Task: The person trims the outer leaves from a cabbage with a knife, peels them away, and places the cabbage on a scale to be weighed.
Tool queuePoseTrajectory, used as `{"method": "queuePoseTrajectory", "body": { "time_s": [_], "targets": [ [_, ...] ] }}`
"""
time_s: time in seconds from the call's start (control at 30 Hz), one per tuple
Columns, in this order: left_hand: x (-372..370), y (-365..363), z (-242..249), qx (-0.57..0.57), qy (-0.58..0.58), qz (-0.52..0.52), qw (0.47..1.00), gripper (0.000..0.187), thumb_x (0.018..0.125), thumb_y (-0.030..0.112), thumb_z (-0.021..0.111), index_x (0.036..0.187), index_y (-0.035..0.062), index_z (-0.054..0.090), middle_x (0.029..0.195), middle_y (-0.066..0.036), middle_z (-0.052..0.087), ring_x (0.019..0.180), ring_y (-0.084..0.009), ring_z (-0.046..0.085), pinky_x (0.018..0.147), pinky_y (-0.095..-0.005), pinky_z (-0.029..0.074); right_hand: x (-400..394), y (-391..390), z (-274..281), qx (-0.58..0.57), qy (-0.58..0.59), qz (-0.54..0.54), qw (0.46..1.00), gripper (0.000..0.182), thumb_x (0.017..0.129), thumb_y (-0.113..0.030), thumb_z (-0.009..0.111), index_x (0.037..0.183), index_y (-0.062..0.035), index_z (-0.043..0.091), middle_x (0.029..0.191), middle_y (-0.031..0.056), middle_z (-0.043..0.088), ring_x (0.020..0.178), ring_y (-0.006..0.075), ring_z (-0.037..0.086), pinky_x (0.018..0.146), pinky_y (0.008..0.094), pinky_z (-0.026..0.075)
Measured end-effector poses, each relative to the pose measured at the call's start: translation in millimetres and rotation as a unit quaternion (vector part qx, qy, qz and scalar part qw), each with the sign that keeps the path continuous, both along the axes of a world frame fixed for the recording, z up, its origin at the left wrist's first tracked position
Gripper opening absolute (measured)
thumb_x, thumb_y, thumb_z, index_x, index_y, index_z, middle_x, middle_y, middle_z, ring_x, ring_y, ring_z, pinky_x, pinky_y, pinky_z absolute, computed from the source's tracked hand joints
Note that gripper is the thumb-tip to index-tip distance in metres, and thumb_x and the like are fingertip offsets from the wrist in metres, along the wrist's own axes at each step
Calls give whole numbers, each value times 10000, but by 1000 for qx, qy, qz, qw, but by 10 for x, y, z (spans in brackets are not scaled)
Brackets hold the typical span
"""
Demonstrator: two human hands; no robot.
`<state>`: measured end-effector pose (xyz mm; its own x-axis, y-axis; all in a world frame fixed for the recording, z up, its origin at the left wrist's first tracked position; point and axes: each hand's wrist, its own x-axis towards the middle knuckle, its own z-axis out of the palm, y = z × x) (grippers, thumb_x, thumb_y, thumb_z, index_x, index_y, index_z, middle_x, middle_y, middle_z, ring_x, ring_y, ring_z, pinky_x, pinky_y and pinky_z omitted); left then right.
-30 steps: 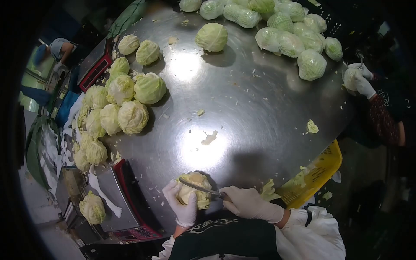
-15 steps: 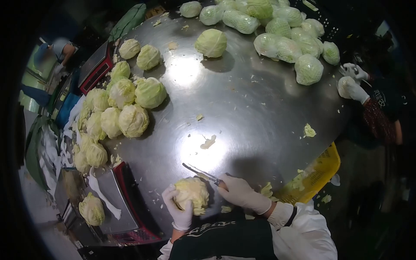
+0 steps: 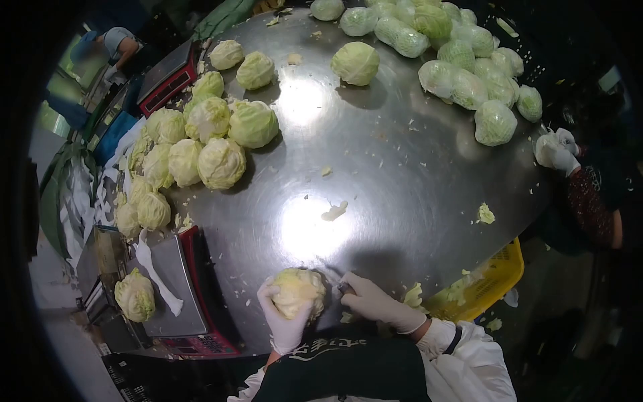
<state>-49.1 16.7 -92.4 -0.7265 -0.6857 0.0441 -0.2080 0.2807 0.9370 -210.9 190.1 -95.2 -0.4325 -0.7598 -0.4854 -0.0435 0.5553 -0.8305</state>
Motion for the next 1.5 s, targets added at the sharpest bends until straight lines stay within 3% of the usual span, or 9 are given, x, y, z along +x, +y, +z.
{"method": "queuePoseTrajectory", "body": {
  "time_s": [0.07,0.1,0.17,0.33,0.7,1.23,1.33,1.43,1.5],
  "targets": [
    [21,-27,-57,44,23,18,999,695,714,133,885,1223,76,416,1379,-208,418,1309,-336,429,1142,-460,329,-117,22,9,-37,-507,-157,847,301,982,-275,601,1156,-30,585,819,119,608,741,238,610,716,390,510],
    [45,-47,-93,86,46,34,995,687,721,128,879,1224,83,414,1379,-194,420,1294,-311,435,1139,-452,331,-81,-15,32,-38,-508,-156,846,301,982,-275,601,1156,-30,585,819,119,608,741,238,610,716,390,510],
    [107,-77,-154,117,62,35,991,676,730,128,874,1226,87,416,1386,-178,424,1298,-289,432,1143,-442,330,54,-120,147,4,-57,-71,996,341,1009,-313,583,1189,-23,583,832,86,615,786,196,598,735,363,506],
    [154,-74,-263,192,111,77,972,638,761,91,843,1235,86,416,1410,-167,422,1315,-280,425,1154,-432,319,74,-328,370,-150,113,-14,982,552,1048,-312,497,1537,-76,391,1431,210,506,1022,352,678,923,444,543],
    [14,51,-146,151,87,78,982,623,761,36,820,1227,84,410,1402,-182,419,1318,-287,426,1151,-434,315,233,-237,481,47,194,140,970,544,1052,-344,480,1519,-77,398,1453,157,509,956,380,699,789,457,580],
    [114,-13,-179,-66,87,-47,993,610,708,160,889,1145,111,466,1312,-179,431,1281,-358,445,1088,-476,377,-255,-595,-102,-34,145,-78,986,347,1041,-284,485,1262,-47,608,949,194,673,858,419,661,782,473,520],
    [367,-401,-170,20,63,-103,993,708,740,231,889,1301,130,470,1395,-182,425,1321,-348,446,1129,-466,364,-501,-516,-217,-25,130,-141,981,352,1043,-318,469,1073,-12,641,947,239,679,900,445,650,803,484,504],
    [608,-589,-84,81,18,-98,992,832,806,266,853,1496,104,416,1465,-178,408,1393,-320,413,1187,-453,320,-801,-207,-271,-36,134,-191,972,413,1028,-345,510,1271,-20,588,900,232,687,885,443,668,784,487,522],
    [505,-432,250,361,65,35,930,825,804,258,859,1490,57,449,1449,-177,420,1407,-315,403,1198,-438,308,-788,-169,182,175,269,-171,931,614,1007,-371,555,1499,-43,396,910,221,698,862,437,684,760,494,537]
  ]
}}
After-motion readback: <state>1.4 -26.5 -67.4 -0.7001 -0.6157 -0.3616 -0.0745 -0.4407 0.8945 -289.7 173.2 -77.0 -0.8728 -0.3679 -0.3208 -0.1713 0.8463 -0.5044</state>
